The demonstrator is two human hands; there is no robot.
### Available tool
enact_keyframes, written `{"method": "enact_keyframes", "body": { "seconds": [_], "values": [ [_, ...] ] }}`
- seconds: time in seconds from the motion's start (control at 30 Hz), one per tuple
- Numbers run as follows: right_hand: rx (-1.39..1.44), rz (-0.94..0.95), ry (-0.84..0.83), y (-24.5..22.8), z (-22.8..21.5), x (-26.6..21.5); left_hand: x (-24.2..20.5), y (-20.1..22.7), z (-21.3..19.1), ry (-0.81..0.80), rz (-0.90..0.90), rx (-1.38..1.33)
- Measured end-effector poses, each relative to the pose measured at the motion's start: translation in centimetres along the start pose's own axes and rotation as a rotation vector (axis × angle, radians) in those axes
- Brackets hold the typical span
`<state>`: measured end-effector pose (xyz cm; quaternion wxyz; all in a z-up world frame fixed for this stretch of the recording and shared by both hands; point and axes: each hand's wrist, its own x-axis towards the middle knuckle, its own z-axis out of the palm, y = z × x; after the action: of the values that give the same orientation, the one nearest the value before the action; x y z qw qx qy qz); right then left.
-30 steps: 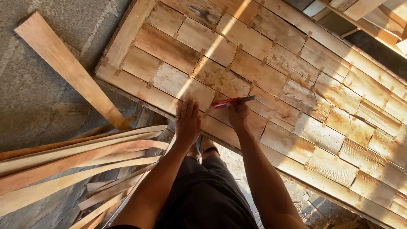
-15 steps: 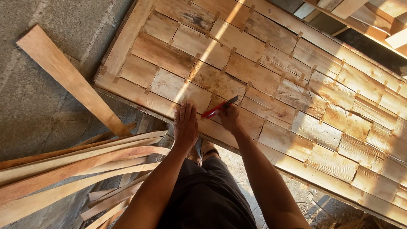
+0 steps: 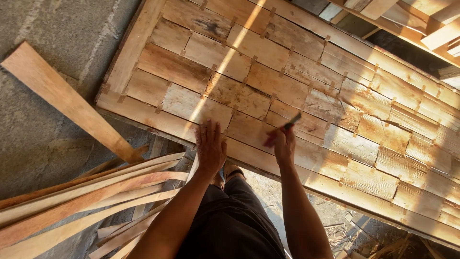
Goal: Fitting and trimming small wooden strips into a larger panel frame to create a textured surface.
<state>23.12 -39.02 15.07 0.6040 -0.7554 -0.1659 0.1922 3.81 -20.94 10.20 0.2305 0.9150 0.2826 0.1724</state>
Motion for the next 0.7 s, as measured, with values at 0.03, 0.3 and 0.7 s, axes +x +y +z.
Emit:
{"method": "enact_keyframes", "body": {
  "seconds": [0.03,0.3,0.7],
  "values": [
    [-0.003,0.0,0.008,-0.4,-0.8,-1.3,0.8,0.7,0.1,-0.003,0.006,-0.005],
    [-0.948,-0.135,0.491,0.9,-9.6,-8.0,6.1,7.4,0.7,-0.228,0.182,0.101],
    [-1.003,-0.305,0.175,-2.6,-8.9,4.9,3.8,10.3,4.5,-0.388,0.775,-0.013]
  ]
}}
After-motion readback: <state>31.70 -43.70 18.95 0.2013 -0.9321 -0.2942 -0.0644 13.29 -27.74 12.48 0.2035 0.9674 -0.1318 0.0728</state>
